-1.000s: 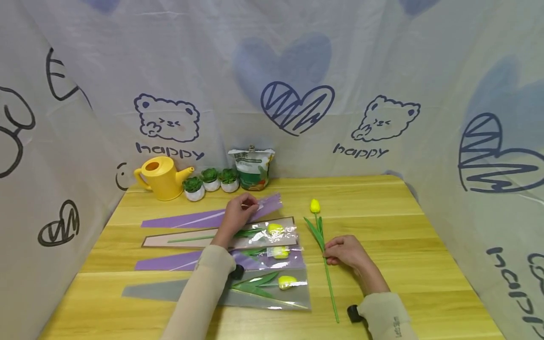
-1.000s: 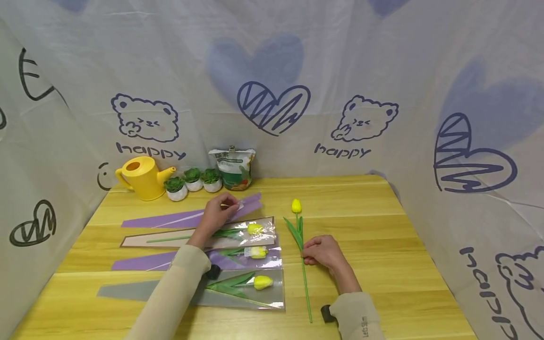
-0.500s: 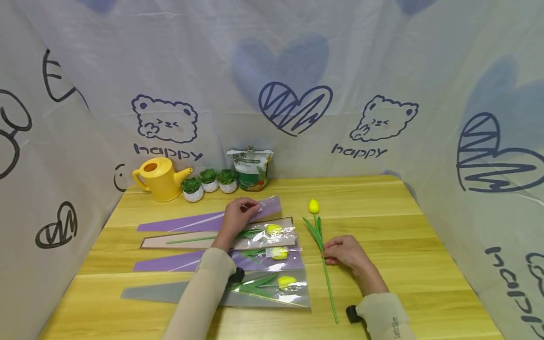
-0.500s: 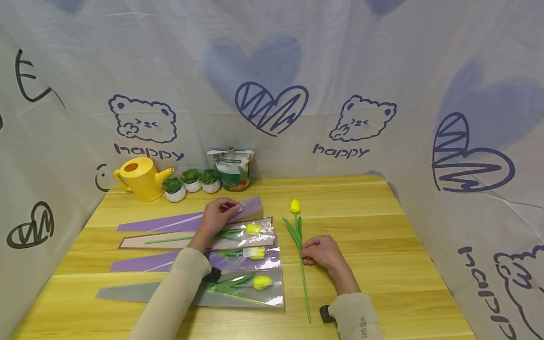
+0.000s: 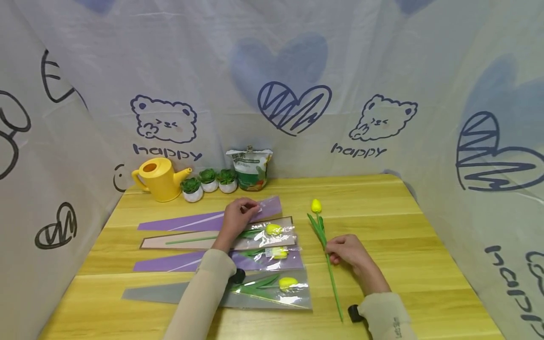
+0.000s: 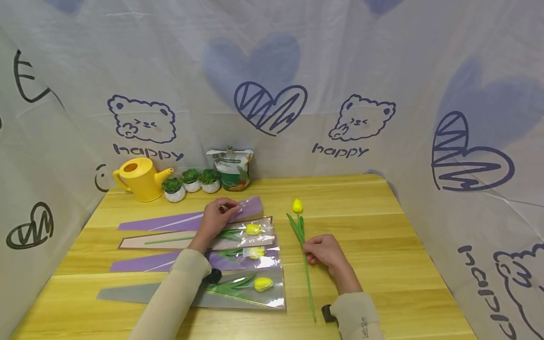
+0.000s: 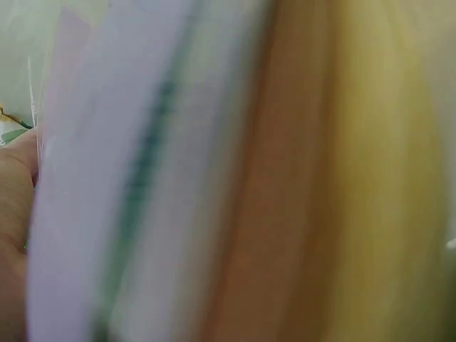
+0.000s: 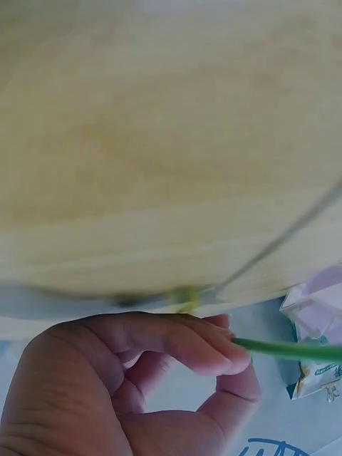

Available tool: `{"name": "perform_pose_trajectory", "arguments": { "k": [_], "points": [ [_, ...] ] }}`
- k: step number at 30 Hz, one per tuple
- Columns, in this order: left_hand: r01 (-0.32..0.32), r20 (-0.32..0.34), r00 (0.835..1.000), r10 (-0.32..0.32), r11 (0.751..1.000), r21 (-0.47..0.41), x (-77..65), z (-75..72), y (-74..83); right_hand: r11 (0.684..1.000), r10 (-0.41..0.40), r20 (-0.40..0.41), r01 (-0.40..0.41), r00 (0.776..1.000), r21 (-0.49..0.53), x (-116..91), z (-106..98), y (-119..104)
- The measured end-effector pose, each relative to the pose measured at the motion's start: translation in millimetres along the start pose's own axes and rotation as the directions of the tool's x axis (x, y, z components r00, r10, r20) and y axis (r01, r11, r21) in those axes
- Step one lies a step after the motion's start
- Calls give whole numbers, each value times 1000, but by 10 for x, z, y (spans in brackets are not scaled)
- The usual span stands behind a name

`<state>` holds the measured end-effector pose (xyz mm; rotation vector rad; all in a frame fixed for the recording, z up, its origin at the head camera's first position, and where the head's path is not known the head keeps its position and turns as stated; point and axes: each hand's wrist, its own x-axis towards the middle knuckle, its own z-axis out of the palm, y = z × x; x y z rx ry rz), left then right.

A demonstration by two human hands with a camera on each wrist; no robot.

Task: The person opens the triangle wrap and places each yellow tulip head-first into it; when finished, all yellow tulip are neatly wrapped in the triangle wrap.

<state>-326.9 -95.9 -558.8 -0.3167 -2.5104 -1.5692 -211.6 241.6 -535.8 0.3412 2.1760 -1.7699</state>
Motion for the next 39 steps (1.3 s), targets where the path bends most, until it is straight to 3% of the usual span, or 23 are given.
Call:
{"name": "perform_pose_trajectory", "arguments": {
  "k": [7, 17, 23, 29, 39],
  "points": [
    [-21, 3, 1000, 21, 1000, 9, -33, 8, 2, 999, -38, -53, 39, 998, 18, -4, -53, -98],
    [-85, -6, 996, 86, 995, 57, -68, 47, -54, 979, -110, -152, 134, 982, 154, -1, -163, -292],
    [-85, 2, 996, 85, 994, 65, -82, 70, -75, 946, -128, -265, 197, 956, 256, 29, -191, -346],
    [-52, 8, 999, 51, 998, 45, -94, 66, -63, 912, -147, -381, 274, 913, 306, 67, -233, -406],
    [-55, -5, 998, 55, 998, 39, -93, 61, -65, 842, -174, -443, 366, 880, 397, 138, -136, -449]
  ]
}}
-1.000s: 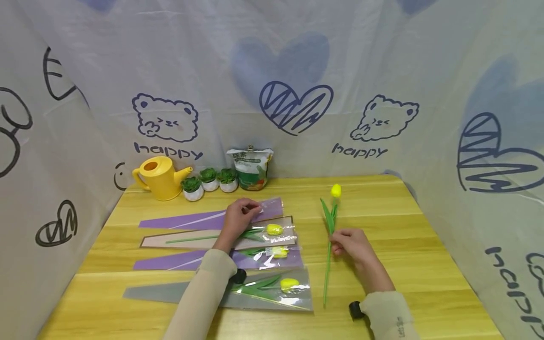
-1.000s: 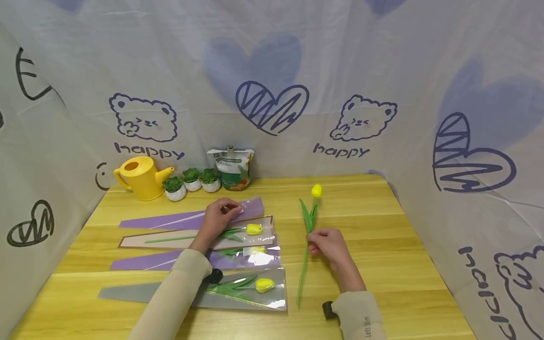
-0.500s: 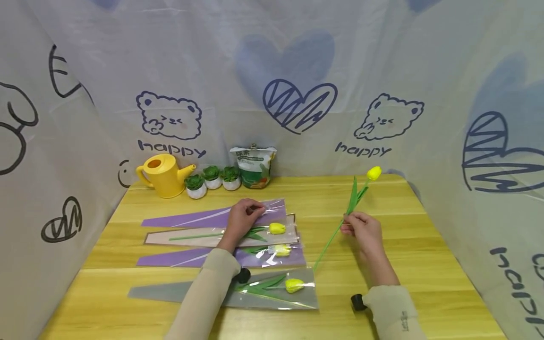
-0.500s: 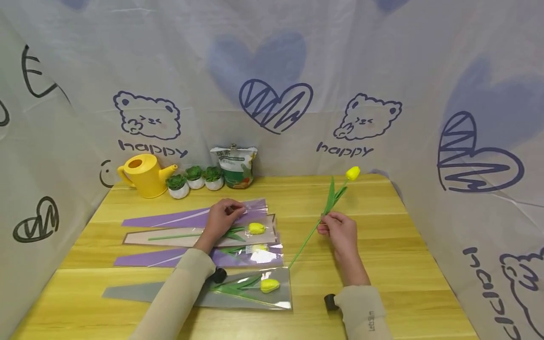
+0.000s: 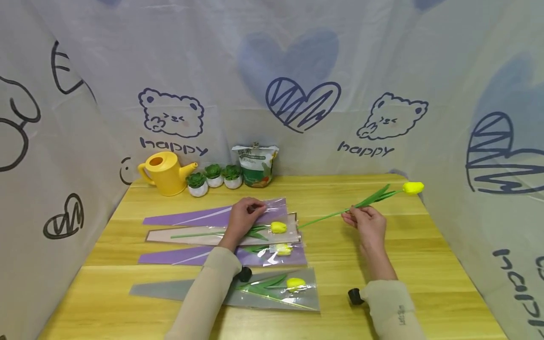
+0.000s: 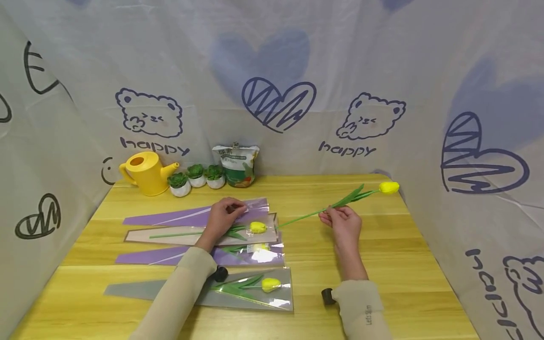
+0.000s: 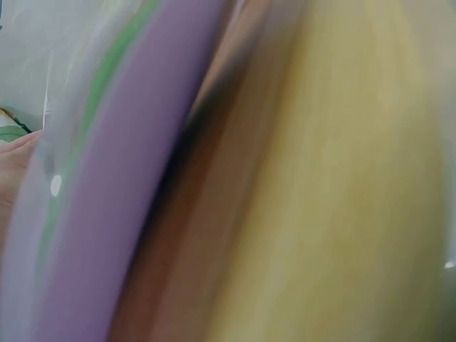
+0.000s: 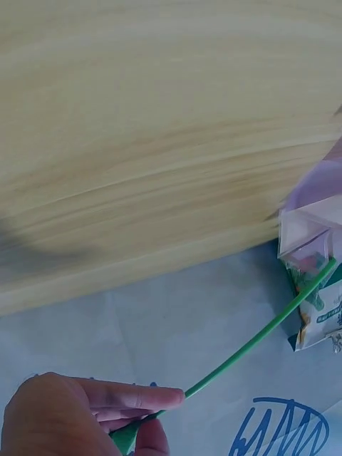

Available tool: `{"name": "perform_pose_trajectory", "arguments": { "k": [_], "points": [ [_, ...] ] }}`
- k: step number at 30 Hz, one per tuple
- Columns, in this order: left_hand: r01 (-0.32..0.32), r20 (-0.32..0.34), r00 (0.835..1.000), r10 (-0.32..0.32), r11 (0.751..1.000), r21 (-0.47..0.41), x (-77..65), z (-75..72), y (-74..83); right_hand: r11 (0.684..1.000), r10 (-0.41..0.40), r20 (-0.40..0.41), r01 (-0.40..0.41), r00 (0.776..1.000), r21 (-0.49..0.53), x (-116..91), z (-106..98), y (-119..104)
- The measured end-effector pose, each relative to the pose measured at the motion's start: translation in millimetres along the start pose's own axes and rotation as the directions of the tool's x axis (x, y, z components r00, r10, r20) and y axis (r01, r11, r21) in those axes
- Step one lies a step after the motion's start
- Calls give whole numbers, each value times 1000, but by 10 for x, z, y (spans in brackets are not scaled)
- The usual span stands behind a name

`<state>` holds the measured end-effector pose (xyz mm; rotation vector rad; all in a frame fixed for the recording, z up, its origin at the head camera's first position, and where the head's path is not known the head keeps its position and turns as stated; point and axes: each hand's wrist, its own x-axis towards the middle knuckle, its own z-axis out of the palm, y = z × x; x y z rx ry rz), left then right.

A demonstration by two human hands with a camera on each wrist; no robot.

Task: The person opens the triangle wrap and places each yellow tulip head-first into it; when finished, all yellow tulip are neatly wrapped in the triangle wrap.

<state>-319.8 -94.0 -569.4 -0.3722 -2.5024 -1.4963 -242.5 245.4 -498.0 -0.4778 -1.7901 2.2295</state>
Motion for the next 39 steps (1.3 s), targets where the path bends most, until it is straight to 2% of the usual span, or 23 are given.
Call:
{"name": "perform_pose_trajectory", "arguments": {
  "k": [7, 14, 24, 39],
  "points": [
    [-8, 3, 1000, 8, 1000, 15, 14, 8, -22, 999, -38, -34, 39, 999, 28, -11, 72, -19],
    [10, 15, 1000, -10, 1000, 6, -15, -5, -38, 995, -37, -71, 43, 997, 86, 41, 107, -34],
    [-4, 10, 1000, 4, 1000, 7, 0, 3, -44, 992, 6, -45, -1, 999, 127, 184, 253, 66],
    [-14, 16, 1000, 14, 1000, 3, -21, -7, -4, 999, 7, 31, -9, 999, 51, 138, 513, 226]
  ]
}}
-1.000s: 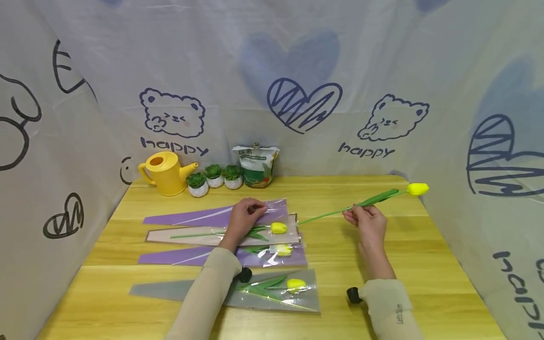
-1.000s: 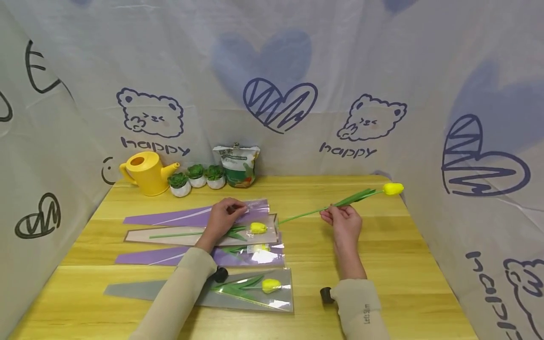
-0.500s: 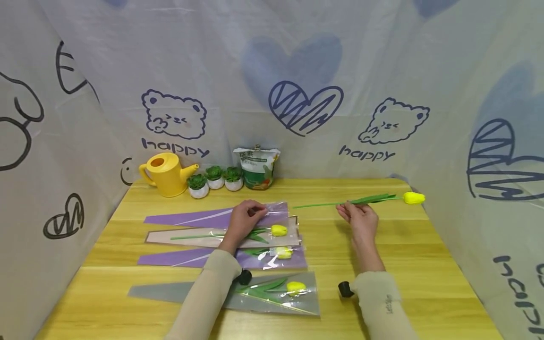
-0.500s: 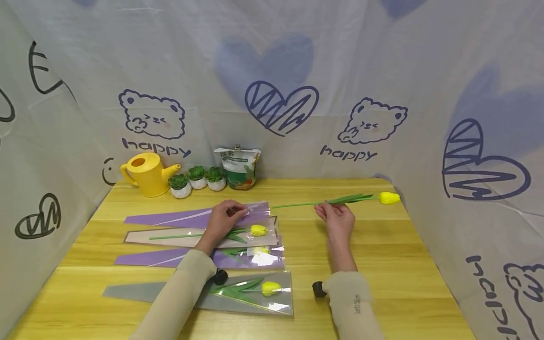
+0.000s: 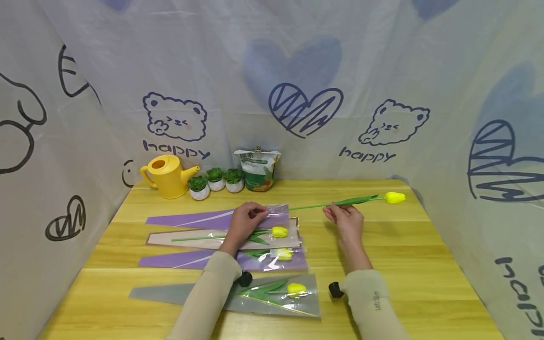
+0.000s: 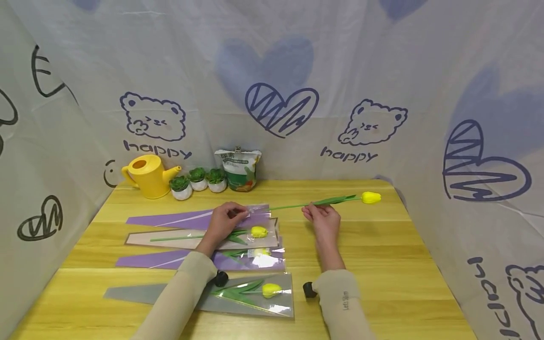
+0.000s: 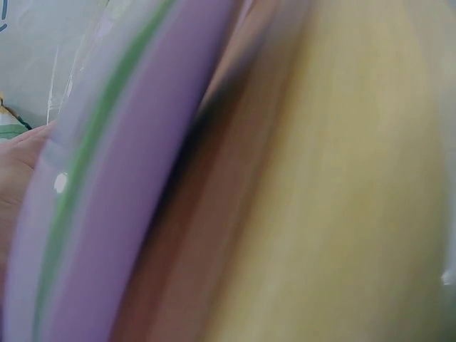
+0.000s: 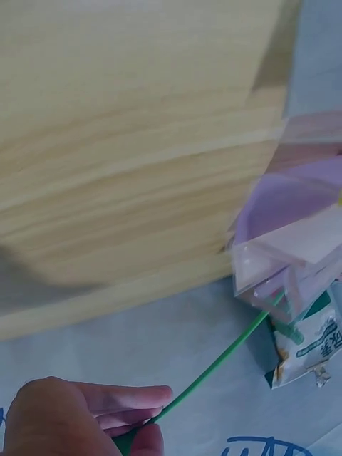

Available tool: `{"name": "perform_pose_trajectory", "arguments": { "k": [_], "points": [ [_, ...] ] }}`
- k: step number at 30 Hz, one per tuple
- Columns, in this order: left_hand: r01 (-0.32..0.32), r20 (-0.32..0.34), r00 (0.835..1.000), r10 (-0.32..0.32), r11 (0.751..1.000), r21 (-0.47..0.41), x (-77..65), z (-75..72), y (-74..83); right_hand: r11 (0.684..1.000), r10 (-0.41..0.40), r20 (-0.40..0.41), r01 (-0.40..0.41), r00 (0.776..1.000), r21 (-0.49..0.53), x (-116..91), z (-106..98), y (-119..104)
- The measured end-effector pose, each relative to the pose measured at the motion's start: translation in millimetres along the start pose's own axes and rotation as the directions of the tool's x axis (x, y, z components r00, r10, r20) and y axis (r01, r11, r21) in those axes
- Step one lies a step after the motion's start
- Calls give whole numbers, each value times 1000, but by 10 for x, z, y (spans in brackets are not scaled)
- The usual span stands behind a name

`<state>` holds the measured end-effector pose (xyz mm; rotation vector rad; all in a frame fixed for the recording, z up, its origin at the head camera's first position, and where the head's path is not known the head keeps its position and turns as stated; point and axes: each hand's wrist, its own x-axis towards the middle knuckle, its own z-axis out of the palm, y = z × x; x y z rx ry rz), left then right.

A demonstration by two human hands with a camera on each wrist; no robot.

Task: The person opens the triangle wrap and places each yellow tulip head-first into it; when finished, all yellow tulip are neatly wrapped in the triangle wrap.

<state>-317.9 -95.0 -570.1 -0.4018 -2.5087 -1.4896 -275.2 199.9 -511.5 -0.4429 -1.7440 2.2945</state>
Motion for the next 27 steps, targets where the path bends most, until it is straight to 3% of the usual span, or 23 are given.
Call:
{"name": "perform_pose_trajectory", "arguments": {
  "k": [18, 27],
  "points": [
    [-30, 2, 1000, 30, 999, 12, 6, 14, -61, 990, 46, 48, -39, 998, -137, -28, 232, 197],
    [-12, 9, 1000, 12, 1000, 4, 6, 10, -50, 972, 30, 87, -9, 996, -237, -48, 363, 256]
  ]
}}
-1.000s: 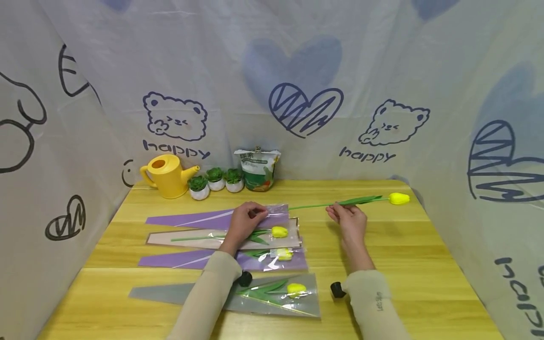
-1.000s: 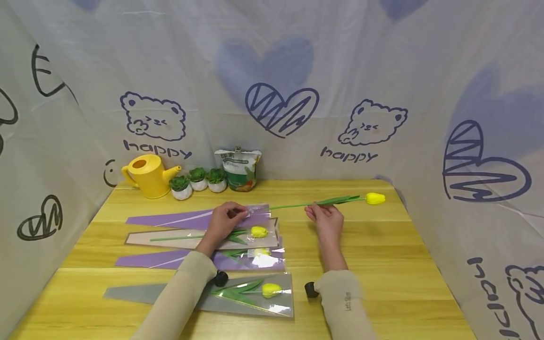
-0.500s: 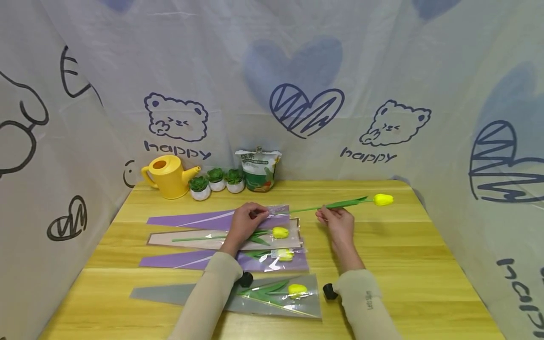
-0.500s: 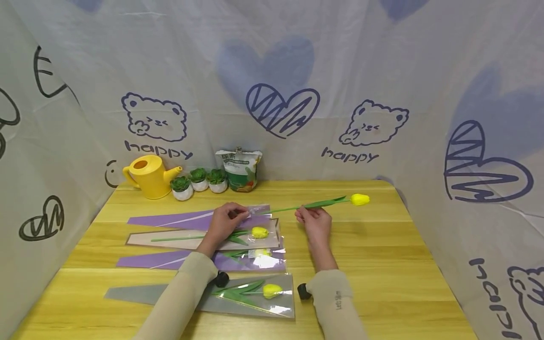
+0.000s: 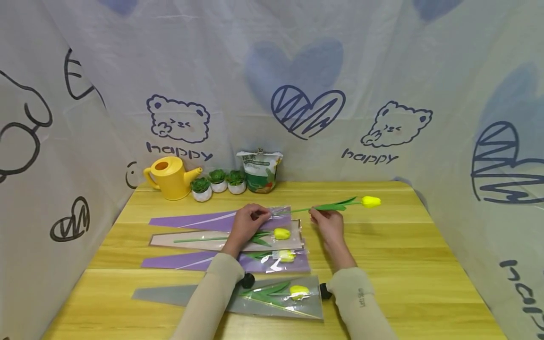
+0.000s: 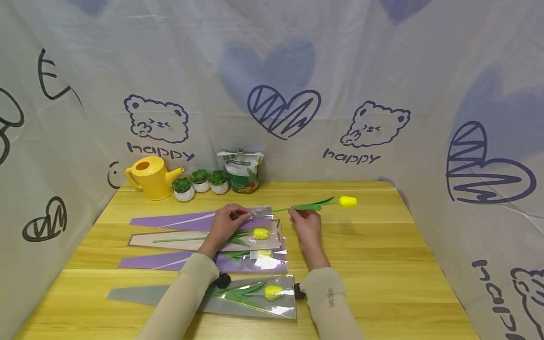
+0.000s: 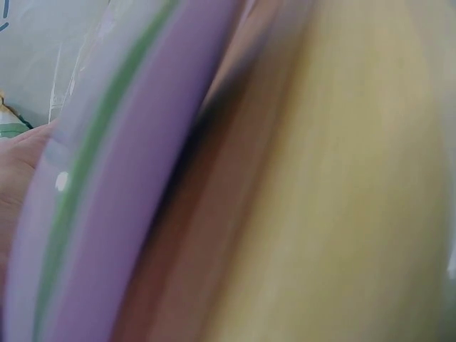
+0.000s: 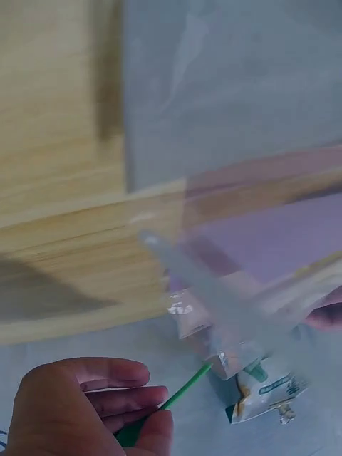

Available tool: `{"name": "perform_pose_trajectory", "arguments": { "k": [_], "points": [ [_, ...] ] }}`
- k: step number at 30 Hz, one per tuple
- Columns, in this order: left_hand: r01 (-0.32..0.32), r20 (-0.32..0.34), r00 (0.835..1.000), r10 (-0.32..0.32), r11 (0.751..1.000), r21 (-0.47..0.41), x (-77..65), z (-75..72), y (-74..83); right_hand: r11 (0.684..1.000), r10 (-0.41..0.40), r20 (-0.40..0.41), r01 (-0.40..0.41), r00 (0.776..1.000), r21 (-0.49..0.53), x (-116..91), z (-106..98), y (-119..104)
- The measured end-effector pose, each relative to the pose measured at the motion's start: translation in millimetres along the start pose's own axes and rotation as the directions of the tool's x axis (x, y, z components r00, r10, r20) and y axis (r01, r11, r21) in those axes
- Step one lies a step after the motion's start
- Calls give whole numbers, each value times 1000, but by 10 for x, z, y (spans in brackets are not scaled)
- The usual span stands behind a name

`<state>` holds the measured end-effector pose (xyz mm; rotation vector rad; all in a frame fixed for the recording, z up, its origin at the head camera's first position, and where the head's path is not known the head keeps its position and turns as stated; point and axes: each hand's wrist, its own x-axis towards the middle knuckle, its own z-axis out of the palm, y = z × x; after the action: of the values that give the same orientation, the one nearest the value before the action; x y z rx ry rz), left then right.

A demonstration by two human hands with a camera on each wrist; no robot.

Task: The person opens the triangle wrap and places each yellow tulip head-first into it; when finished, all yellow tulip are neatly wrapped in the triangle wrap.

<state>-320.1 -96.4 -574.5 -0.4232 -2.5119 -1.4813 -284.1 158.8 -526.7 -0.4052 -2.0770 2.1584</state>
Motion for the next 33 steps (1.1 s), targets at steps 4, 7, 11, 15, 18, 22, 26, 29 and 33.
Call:
{"name": "perform_pose_trajectory", "arguments": {
  "k": [4, 7, 11, 15, 18, 22, 26, 29, 33],
  "points": [
    [1, 8, 1000, -1, 1000, 1, 1, -3, -1, 999, -9, 18, 10, 1000, -53, -6, 42, 5],
    [-5, 12, 1000, 5, 1000, -2, -1, -4, -6, 996, -15, 27, 17, 1000, -88, -5, 68, 7],
    [-4, 14, 1000, 4, 1000, -8, -3, -6, -10, 990, -23, 47, 29, 999, -135, 4, 94, 20],
    [4, 15, 1000, -4, 1000, -23, -5, -14, -5, 987, -7, 87, 21, 996, -159, 12, 120, 18],
    [10, 14, 1000, -9, 999, -32, -7, -17, -4, 985, 10, 112, 9, 994, -170, 12, 146, 9],
    [4, 12, 1000, -4, 1000, -28, -8, -1, -25, 985, 22, 123, 0, 992, -173, 3, 183, 11],
    [-8, 12, 1000, 9, 1000, -14, -5, 12, -42, 987, 14, 124, 6, 992, -159, 2, 214, 34],
    [-7, 16, 1000, 7, 1000, -12, -2, 7, -37, 989, 5, 125, 14, 992, -149, 8, 226, 57],
    [1, 25, 1000, 0, 1000, -16, -5, 2, -29, 988, 11, 128, 9, 992, -154, 26, 217, 99]
  ]
}}
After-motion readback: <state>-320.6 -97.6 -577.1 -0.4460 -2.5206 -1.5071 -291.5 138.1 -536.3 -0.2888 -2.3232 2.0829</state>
